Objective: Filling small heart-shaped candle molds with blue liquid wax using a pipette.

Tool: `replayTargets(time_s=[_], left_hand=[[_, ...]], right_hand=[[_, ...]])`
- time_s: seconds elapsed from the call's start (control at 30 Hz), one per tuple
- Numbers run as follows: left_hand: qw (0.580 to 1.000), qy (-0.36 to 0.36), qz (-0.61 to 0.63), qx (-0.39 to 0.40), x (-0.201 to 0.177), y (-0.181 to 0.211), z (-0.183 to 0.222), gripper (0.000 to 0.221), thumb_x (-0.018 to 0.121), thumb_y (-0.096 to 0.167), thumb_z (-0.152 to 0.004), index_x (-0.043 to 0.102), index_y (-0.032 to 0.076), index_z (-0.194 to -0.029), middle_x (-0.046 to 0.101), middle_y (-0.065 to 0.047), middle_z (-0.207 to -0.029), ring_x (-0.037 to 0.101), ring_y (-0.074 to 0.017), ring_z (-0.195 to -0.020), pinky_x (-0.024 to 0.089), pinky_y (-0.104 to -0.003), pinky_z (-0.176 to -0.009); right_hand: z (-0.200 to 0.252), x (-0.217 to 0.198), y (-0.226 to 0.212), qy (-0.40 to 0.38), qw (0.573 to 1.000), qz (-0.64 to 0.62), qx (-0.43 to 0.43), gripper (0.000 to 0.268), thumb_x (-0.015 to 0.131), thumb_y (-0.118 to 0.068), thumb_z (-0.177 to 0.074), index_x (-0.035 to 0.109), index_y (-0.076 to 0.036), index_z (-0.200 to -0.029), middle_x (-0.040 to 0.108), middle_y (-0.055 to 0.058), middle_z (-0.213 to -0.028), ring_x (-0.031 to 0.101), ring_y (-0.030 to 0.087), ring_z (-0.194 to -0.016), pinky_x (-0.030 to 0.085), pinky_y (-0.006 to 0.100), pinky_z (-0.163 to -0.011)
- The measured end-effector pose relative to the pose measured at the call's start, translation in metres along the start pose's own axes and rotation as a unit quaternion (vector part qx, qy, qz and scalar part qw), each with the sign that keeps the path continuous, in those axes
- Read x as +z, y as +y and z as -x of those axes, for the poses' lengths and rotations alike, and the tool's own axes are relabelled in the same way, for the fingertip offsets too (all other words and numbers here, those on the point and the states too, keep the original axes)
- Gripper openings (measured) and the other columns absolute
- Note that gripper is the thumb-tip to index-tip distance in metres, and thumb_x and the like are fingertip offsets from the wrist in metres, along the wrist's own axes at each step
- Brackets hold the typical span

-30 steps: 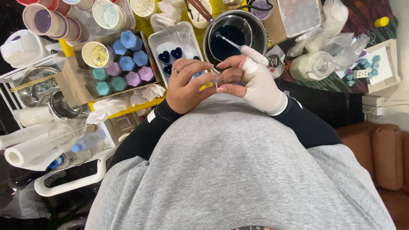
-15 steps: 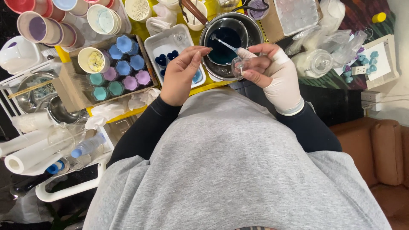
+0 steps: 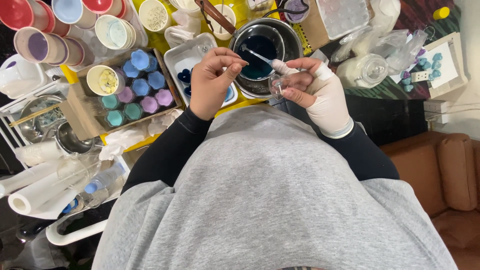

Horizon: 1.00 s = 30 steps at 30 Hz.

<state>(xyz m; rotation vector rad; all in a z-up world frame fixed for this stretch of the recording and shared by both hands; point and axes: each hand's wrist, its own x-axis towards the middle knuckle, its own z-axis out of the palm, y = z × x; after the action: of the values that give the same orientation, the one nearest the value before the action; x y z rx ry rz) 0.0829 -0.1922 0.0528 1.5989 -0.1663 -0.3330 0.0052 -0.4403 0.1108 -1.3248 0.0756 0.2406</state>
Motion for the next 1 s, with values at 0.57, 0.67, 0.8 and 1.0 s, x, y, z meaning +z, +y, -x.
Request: replayTargets(time_s=[0.57, 0.67, 0.8, 1.0], left_hand=[[0.749, -0.016, -0.581, 0.317, -0.037, 0.008, 0.013, 0.046, 0.060, 0.062, -0.106, 0.071, 0.037, -0.144, 0.044, -0.004, -0.157, 0.038, -0.0280, -0.136, 0.023, -0.048, -0.108], [0.732, -0.012, -0.601, 0.321, -0.037, 0.003, 0.014, 0.052, 0.053, 0.070, -0.108, 0.072, 0.038, -0.144, 0.042, -0.003, -0.159, 0.037, -0.0257, -0.137, 0.022, -0.048, -0.108], [0.702, 0.011, -0.627, 0.338, -0.038, -0.001, 0.011, 0.057, 0.044, 0.077, -0.110, 0.073, 0.040, -0.142, 0.042, -0.001, -0.160, 0.035, -0.0253, -0.136, 0.020, -0.048, -0.108], [0.694, 0.024, -0.630, 0.346, -0.038, -0.003, 0.010, 0.062, 0.037, 0.079, -0.109, 0.073, 0.042, -0.142, 0.041, 0.000, -0.161, 0.034, -0.0247, -0.138, 0.018, -0.048, -0.111]], right_hand=[[-0.014, -0.040, -0.017, 0.006, 0.985, 0.138, -0.104, 0.037, 0.072, -0.007, -0.107, 0.055, -0.004, -0.140, 0.066, 0.004, -0.109, 0.065, 0.011, -0.102, 0.055, 0.026, -0.095], [-0.044, -0.053, -0.029, 0.002, 0.972, 0.219, -0.082, 0.034, 0.069, -0.010, -0.108, 0.058, -0.003, -0.139, 0.067, 0.003, -0.115, 0.065, 0.011, -0.105, 0.054, 0.025, -0.094], [-0.077, -0.062, -0.017, -0.080, 0.958, 0.257, -0.096, 0.029, 0.069, -0.008, -0.111, 0.060, 0.000, -0.138, 0.066, 0.004, -0.120, 0.065, 0.011, -0.113, 0.054, 0.026, -0.102], [-0.078, -0.052, -0.007, -0.085, 0.954, 0.267, -0.101, 0.025, 0.065, -0.001, -0.110, 0.058, -0.001, -0.135, 0.067, 0.005, -0.119, 0.066, 0.012, -0.111, 0.055, 0.027, -0.101]])
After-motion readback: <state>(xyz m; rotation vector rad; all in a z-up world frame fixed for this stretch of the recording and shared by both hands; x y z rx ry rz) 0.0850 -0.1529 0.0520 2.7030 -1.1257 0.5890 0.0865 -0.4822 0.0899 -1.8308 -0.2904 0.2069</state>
